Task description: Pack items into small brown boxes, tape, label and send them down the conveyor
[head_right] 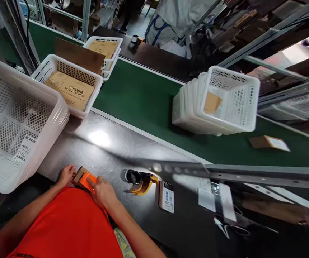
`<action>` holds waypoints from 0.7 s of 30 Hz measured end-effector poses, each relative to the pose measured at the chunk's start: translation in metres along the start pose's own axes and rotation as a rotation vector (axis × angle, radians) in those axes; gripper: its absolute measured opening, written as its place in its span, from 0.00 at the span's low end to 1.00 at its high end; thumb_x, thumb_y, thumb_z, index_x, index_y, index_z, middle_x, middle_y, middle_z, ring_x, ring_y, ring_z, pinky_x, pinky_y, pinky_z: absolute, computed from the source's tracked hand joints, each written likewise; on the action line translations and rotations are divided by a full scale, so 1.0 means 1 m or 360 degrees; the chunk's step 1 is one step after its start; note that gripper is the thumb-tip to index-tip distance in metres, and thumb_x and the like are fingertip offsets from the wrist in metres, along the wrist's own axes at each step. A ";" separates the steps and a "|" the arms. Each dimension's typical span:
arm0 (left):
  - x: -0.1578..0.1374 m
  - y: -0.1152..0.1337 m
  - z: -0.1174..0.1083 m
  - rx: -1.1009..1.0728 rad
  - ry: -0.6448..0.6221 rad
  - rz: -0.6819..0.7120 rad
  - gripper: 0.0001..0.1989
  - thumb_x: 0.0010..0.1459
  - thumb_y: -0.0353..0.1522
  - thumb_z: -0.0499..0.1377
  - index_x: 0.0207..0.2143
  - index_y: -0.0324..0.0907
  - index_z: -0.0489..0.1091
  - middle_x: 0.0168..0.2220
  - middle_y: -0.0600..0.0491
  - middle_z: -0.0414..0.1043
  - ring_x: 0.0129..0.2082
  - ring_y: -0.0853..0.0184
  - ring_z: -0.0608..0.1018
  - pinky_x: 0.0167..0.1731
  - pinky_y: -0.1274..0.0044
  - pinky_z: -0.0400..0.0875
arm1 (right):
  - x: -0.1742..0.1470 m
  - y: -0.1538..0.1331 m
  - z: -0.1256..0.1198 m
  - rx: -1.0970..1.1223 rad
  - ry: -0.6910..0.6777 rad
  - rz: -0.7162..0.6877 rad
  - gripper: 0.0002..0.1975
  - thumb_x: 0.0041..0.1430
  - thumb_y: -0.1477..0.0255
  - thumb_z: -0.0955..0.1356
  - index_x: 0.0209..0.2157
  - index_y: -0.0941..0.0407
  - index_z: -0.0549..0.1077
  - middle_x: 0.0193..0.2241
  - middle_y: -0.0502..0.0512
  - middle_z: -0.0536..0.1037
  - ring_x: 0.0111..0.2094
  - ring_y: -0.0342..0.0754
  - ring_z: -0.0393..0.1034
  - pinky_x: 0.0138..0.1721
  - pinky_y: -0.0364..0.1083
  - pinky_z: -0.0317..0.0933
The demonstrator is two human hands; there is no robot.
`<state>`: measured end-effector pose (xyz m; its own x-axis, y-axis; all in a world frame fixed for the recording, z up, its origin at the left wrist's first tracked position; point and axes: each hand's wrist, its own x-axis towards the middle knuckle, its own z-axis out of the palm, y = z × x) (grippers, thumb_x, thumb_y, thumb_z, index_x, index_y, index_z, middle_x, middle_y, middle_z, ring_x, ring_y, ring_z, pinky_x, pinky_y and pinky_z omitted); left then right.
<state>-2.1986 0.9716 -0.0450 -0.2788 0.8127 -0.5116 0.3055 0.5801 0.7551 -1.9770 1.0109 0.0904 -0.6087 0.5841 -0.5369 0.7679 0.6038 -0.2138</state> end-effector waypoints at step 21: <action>-0.004 0.055 0.032 0.0741 0.0054 0.0101 0.28 0.71 0.52 0.51 0.45 0.37 0.77 0.48 0.36 0.81 0.49 0.49 0.82 0.45 0.68 0.70 | -0.006 -0.019 -0.014 -0.0100 0.0013 0.0036 0.25 0.64 0.66 0.69 0.62 0.51 0.74 0.47 0.67 0.79 0.40 0.58 0.79 0.38 0.49 0.68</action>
<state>-2.1516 1.0020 -0.0150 -0.2736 0.8495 -0.4510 0.6967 0.4983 0.5160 -1.9906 1.0041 0.1092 -0.5931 0.6021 -0.5344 0.7677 0.6230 -0.1501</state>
